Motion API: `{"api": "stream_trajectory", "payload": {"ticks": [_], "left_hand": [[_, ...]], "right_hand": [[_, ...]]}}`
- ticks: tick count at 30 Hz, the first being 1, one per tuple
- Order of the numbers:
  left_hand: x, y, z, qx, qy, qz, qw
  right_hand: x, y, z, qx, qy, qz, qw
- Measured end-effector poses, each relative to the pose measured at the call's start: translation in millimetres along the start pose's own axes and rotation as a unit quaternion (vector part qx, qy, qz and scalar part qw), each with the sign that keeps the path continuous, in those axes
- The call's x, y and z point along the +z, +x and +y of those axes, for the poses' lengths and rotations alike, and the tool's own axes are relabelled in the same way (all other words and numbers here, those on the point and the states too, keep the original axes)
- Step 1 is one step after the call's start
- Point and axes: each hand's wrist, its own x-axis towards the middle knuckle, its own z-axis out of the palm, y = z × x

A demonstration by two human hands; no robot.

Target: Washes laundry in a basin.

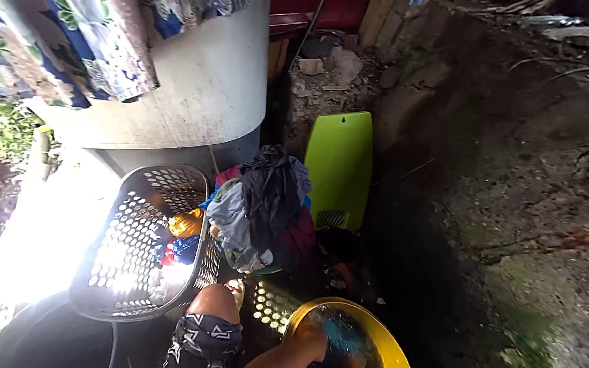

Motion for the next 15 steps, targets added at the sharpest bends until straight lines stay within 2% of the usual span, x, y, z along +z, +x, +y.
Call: {"api": "stream_trajectory", "payload": {"ticks": [1,3,5,6,8,9,10,12,14,15], "left_hand": [[-7,-4,2,0.021,-0.008,-0.009,1.000],[-8,-13,-3,0.069,-0.076,0.019,0.994],[1,-18,-11,0.106,-0.149,0.046,0.982],[5,-22,-14,0.118,-0.185,0.065,0.973],[8,-33,-15,0.133,-0.226,0.133,0.956],[4,-42,-9,0.138,-0.219,0.173,0.950],[-4,-54,0,0.150,-0.222,0.194,0.944],[-21,-86,26,0.187,-0.257,0.200,0.927],[-32,-113,52,0.259,-0.298,0.211,0.894],[-36,-127,66,0.296,-0.305,0.205,0.882]], "right_hand": [[-15,-2,-13,0.005,0.077,0.032,0.996],[-65,-32,-73,-0.007,0.204,0.068,0.977],[-117,-78,-126,-0.070,0.311,0.143,0.937],[-141,-98,-141,-0.105,0.373,0.187,0.903],[-180,-124,-149,-0.154,0.466,0.261,0.832],[-190,-129,-145,-0.164,0.475,0.303,0.810],[-193,-127,-138,-0.155,0.455,0.347,0.805],[-180,-117,-113,-0.093,0.335,0.377,0.858],[-153,-103,-83,-0.009,0.229,0.299,0.927],[-135,-95,-66,0.014,0.216,0.253,0.943]]}}
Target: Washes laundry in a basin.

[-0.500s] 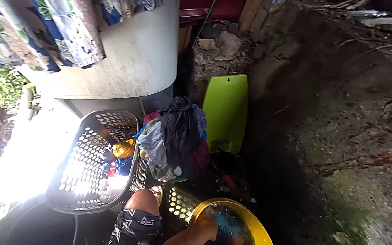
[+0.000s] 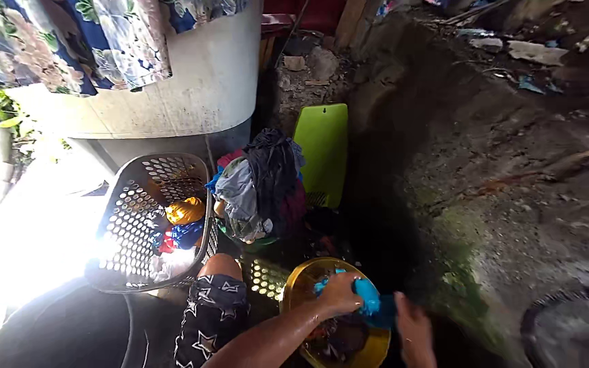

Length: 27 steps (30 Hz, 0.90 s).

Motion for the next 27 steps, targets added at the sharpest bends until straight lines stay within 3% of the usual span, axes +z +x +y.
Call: {"api": "stream_trajectory", "payload": {"ticks": [2,4,6,8,10,11,13,15,18,19,21,23,25,27], "left_hand": [[7,-6,32,0.057,-0.041,-0.033,0.997],[12,-9,43,0.100,-0.120,-0.054,0.986],[8,-12,32,0.106,-0.191,-0.071,0.973],[-8,-16,6,0.103,-0.186,-0.064,0.975],[-34,-24,-23,0.079,-0.099,-0.064,0.990],[-44,-31,-32,0.025,-0.090,-0.093,0.991],[-48,-43,-38,-0.100,-0.198,-0.163,0.961],[-35,-40,-33,-0.163,-0.333,-0.150,0.916],[-13,-14,-12,-0.192,-0.521,-0.020,0.831],[-9,-7,-5,-0.180,-0.545,0.016,0.819],[-2,5,5,-0.139,-0.521,0.110,0.835],[6,13,14,-0.073,-0.424,0.187,0.883],[15,18,14,0.033,-0.293,0.201,0.934],[15,18,14,0.107,-0.154,0.153,0.970]], "right_hand": [[25,-4,42,0.059,0.134,-0.077,0.986],[44,-18,36,0.110,0.385,-0.096,0.911],[49,-21,8,0.079,0.525,-0.081,0.844],[44,-11,-7,0.028,0.571,-0.083,0.816],[39,-6,-23,0.013,0.493,-0.027,0.870],[38,-5,-28,0.008,0.423,0.016,0.906],[44,-10,-41,-0.038,0.297,0.078,0.951],[57,-26,-49,-0.138,0.204,0.078,0.966],[78,-47,-42,-0.302,0.049,0.117,0.945],[83,-52,-39,-0.317,0.031,0.150,0.936],[90,-58,-41,-0.219,0.085,0.200,0.951],[91,-50,-42,-0.073,0.197,0.215,0.954],[91,-36,-33,0.021,0.237,0.184,0.954],[89,-31,-20,0.065,0.279,0.091,0.954]]}}
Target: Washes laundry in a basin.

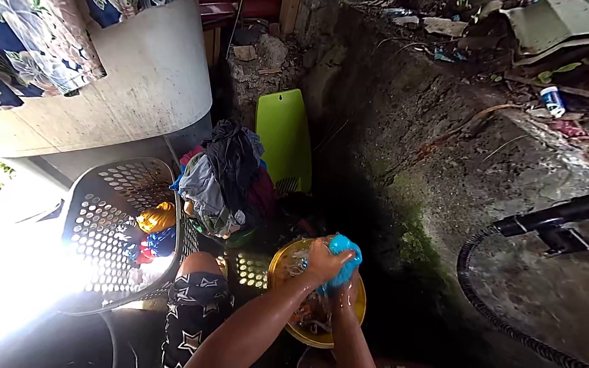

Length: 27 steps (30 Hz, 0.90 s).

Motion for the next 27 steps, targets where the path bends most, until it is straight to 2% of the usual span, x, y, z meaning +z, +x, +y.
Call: {"api": "stream_trajectory", "payload": {"ticks": [3,5,7,10,11,13,14,16,19,21,22,23,25,26,27], "left_hand": [[-12,-3,5,0.056,0.096,-0.112,0.987],[-24,-5,7,0.080,0.100,-0.134,0.983],[-45,-6,14,0.096,0.077,-0.107,0.987],[-105,-11,46,0.075,0.057,-0.004,0.996],[-132,-15,62,0.052,0.053,0.047,0.996],[-189,-27,96,0.027,0.062,0.170,0.983],[-219,-33,112,0.035,0.059,0.236,0.969],[-274,-44,138,0.105,0.039,0.342,0.933],[-347,-50,152,0.214,-0.022,0.445,0.869],[-384,-47,141,0.193,-0.029,0.522,0.830],[-402,-47,127,0.132,0.008,0.567,0.813],[-421,-49,109,0.047,0.077,0.594,0.800],[-452,-58,74,-0.111,0.243,0.566,0.780],[-457,-60,64,-0.154,0.290,0.546,0.771],[-450,-61,62,-0.160,0.309,0.531,0.772]], "right_hand": [[-1,-3,-4,0.153,0.175,-0.111,0.966],[3,-3,-14,0.239,0.191,-0.170,0.937],[11,-2,-24,0.279,0.174,-0.244,0.912],[17,11,-17,0.235,0.193,-0.416,0.857],[20,16,-11,0.205,0.148,-0.428,0.868],[22,33,20,0.142,-0.055,-0.400,0.904],[19,43,42,0.116,-0.184,-0.406,0.888],[9,57,91,0.061,-0.409,-0.442,0.796],[-8,39,142,0.037,-0.580,-0.460,0.672],[-8,22,147,0.072,-0.645,-0.459,0.607],[-7,19,143,0.092,-0.648,-0.471,0.591],[-8,20,140,0.099,-0.632,-0.483,0.598],[-15,29,127,0.083,-0.566,-0.482,0.664],[-16,31,109,0.057,-0.536,-0.469,0.700],[-21,31,89,0.011,-0.495,-0.452,0.742]]}}
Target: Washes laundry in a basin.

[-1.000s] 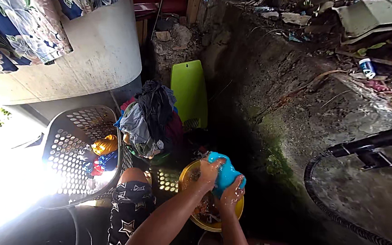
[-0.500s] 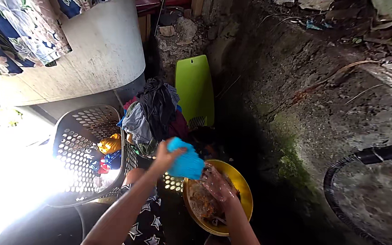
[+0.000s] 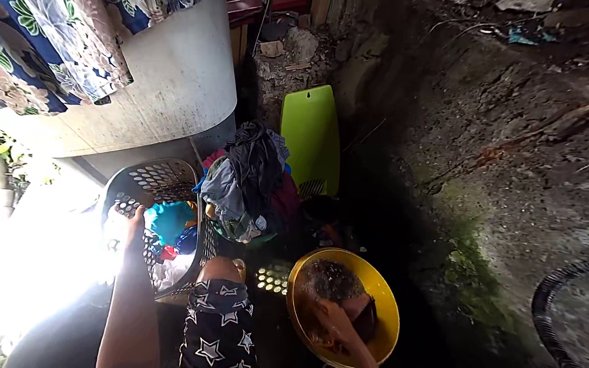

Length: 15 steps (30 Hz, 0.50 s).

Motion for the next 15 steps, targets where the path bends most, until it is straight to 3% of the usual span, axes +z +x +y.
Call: {"api": "stream_trajectory", "payload": {"ticks": [3,6,8,11,13,15], "left_hand": [[1,-50,23,0.059,-0.089,-0.098,0.989],[13,-106,57,0.159,-0.169,-0.255,0.939],[32,-146,74,0.216,-0.183,-0.382,0.880],[77,-214,94,0.289,-0.175,-0.567,0.751],[109,-261,107,0.305,-0.161,-0.647,0.680],[140,-299,113,0.285,-0.125,-0.688,0.655]], "right_hand": [[-48,-59,-39,-0.138,0.105,0.150,0.973],[-105,-122,-86,-0.286,0.157,0.261,0.908],[-143,-159,-110,-0.373,0.163,0.305,0.861],[-184,-200,-134,-0.428,0.137,0.351,0.821],[-194,-211,-142,-0.435,0.118,0.363,0.816],[-192,-208,-143,-0.411,0.095,0.373,0.826]]}}
